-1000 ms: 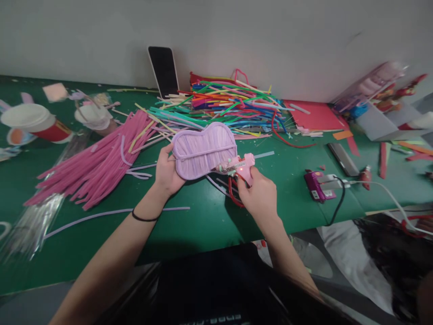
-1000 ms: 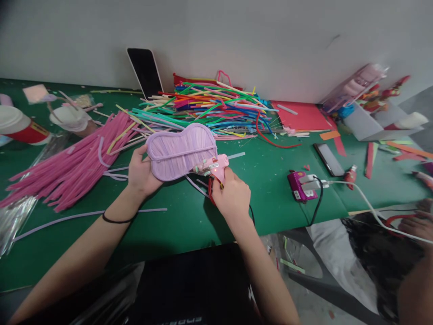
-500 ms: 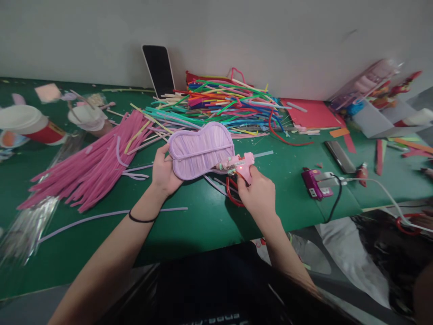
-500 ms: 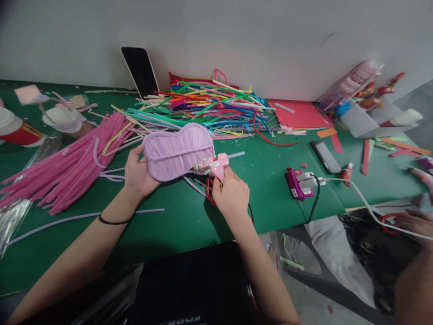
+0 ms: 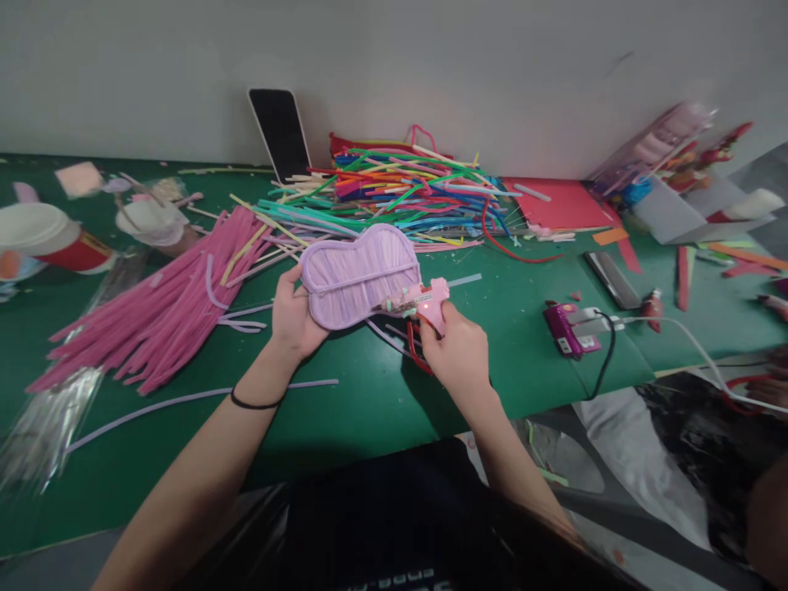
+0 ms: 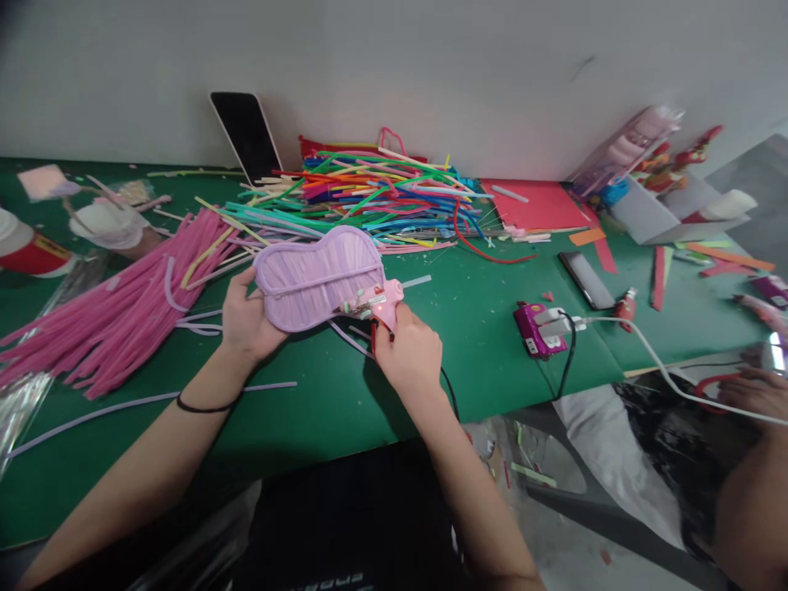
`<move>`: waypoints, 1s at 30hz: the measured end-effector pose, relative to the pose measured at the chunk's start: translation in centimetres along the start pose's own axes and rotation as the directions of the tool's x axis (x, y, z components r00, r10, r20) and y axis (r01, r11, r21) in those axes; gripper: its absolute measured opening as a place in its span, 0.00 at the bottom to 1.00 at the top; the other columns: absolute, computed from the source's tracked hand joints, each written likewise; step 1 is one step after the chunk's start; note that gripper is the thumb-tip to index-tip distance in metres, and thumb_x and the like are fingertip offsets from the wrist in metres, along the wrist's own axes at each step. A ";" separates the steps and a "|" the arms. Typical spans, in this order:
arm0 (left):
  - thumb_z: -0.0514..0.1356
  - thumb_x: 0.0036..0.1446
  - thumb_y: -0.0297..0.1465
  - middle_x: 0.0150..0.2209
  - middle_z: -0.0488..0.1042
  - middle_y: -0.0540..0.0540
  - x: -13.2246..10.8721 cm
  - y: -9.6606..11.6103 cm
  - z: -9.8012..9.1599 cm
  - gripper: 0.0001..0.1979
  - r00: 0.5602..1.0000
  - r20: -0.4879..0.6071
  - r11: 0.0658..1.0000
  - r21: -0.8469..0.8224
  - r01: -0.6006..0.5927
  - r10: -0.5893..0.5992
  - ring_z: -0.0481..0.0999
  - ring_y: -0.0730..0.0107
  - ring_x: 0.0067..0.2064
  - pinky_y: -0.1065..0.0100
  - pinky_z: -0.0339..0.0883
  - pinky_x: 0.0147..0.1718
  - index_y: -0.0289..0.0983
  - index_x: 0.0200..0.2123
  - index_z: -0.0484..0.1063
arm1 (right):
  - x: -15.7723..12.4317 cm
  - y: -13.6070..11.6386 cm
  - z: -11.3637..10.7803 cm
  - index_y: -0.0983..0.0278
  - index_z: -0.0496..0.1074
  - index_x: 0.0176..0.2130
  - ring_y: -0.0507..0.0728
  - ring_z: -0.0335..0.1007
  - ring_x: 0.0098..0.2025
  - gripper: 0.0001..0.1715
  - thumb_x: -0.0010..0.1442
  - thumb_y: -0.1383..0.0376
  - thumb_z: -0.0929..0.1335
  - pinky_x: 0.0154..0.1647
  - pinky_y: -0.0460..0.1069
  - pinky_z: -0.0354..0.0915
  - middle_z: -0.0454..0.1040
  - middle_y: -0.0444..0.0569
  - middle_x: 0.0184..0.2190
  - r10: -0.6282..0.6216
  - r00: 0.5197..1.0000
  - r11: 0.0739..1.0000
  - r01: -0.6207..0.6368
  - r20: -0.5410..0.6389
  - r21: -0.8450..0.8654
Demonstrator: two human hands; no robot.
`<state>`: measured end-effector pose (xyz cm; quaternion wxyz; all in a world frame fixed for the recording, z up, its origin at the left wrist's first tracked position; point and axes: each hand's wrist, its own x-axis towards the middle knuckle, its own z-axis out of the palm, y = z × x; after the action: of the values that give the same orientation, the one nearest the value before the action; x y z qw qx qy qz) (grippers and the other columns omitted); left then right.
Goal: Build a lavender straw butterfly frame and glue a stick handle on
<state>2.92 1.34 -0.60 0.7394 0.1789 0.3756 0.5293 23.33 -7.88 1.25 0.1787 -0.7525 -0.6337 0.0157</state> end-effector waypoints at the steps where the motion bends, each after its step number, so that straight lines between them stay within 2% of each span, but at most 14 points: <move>1: 0.52 0.60 0.44 0.45 0.82 0.45 0.0 0.0 0.1 0.20 1.000 -0.003 1.000 -0.005 0.001 -0.001 0.75 0.50 0.58 0.52 0.72 0.55 0.39 0.42 0.78 | 0.0 0.2 -0.1 0.66 0.71 0.39 0.57 0.70 0.26 0.13 0.63 0.60 0.62 0.27 0.50 0.51 0.78 0.53 0.28 0.001 1.000 1.000 -0.001 0.000 -0.007; 7: 0.52 0.61 0.44 0.45 0.82 0.45 -0.2 0.1 0.3 0.20 1.000 -0.010 1.000 -0.028 0.013 -0.013 0.75 0.52 0.57 0.54 0.73 0.55 0.39 0.42 0.78 | -0.1 1.5 -0.5 0.66 0.70 0.38 0.58 0.71 0.27 0.11 0.62 0.62 0.63 0.27 0.50 0.50 0.78 0.54 0.29 0.027 1.000 0.998 -0.027 -0.001 -0.056; 16: 0.52 0.61 0.43 0.42 0.83 0.46 0.0 0.1 0.0 0.19 1.000 0.000 1.000 -0.020 0.004 -0.004 0.76 0.53 0.56 0.54 0.73 0.54 0.39 0.41 0.78 | 0.1 0.2 -0.2 0.66 0.71 0.38 0.58 0.71 0.28 0.13 0.63 0.59 0.64 0.28 0.50 0.51 0.78 0.54 0.29 0.030 0.999 1.000 -0.030 0.016 -0.008; 23: 0.52 0.61 0.43 0.42 0.82 0.45 0.0 0.1 0.1 0.20 1.000 -0.011 1.000 -0.030 0.005 -0.005 0.76 0.54 0.56 0.55 0.73 0.54 0.37 0.40 0.78 | -0.1 1.6 -0.5 0.66 0.70 0.38 0.58 0.71 0.28 0.11 0.63 0.62 0.63 0.28 0.50 0.49 0.78 0.54 0.30 0.038 0.999 0.998 -0.036 0.022 -0.060; 30: 0.53 0.60 0.44 0.42 0.82 0.45 0.1 -0.1 -0.1 0.19 1.000 -0.014 1.000 -0.017 -0.003 0.003 0.77 0.53 0.55 0.55 0.74 0.53 0.38 0.40 0.79 | 0.0 1.2 -0.3 0.65 0.70 0.37 0.60 0.73 0.29 0.14 0.62 0.56 0.67 0.28 0.49 0.49 0.79 0.53 0.29 0.081 0.997 0.995 -0.081 -0.009 -0.065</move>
<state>2.89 1.37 -0.74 0.7374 0.1696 0.3762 0.5347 24.53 -8.12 1.17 0.1549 -0.7830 -0.6025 -0.0002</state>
